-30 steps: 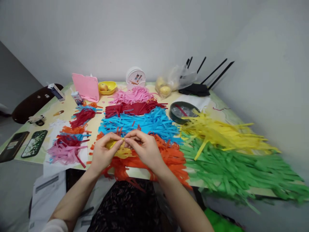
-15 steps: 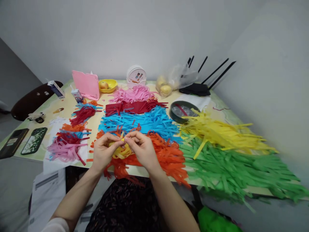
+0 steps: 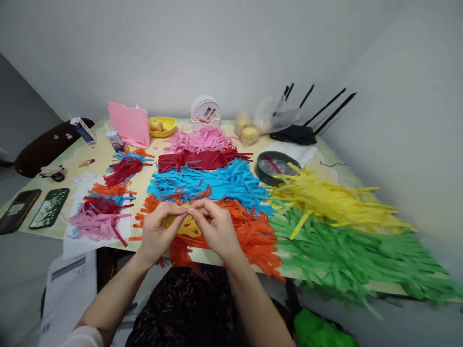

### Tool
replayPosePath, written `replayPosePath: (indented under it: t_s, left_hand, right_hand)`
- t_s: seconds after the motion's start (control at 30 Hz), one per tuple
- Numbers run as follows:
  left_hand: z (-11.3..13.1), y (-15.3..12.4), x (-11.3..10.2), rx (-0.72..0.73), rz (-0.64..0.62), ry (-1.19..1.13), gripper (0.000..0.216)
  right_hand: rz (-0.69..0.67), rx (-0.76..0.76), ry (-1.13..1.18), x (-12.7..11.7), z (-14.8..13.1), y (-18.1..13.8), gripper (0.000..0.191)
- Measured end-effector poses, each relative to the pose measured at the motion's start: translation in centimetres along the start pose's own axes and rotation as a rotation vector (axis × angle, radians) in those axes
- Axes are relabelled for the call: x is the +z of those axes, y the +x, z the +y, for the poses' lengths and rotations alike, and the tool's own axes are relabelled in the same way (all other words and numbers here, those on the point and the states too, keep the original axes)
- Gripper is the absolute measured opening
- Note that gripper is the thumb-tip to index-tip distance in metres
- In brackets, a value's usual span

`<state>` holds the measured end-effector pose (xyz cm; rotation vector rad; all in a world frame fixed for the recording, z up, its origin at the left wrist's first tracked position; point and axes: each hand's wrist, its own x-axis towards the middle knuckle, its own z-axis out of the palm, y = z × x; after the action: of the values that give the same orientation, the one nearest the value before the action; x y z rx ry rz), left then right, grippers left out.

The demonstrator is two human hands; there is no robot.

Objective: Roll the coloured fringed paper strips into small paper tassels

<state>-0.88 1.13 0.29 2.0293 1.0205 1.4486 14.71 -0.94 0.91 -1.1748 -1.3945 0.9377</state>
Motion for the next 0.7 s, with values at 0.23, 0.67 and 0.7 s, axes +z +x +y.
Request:
replayPosePath:
  t_s: [0.23, 0.67, 0.7]
  left_hand:
    - [0.3, 0.0, 0.2, -0.302, 0.000, -0.280, 0.004]
    - [0.4, 0.7, 0.4, -0.385, -0.078, -0.325, 0.011]
    - [0.3, 0.8, 0.4, -0.406, -0.086, -0.338, 0.012]
  right_hand:
    - [0.016, 0.017, -0.018, 0.0, 0.1, -0.2, 0.023]
    - [0.118, -0.031, -0.086, -0.7, -1.1, -0.2, 0.016]
    - [0.152, -0.040, -0.092, -0.7, -1.2, -0.3, 0.015]
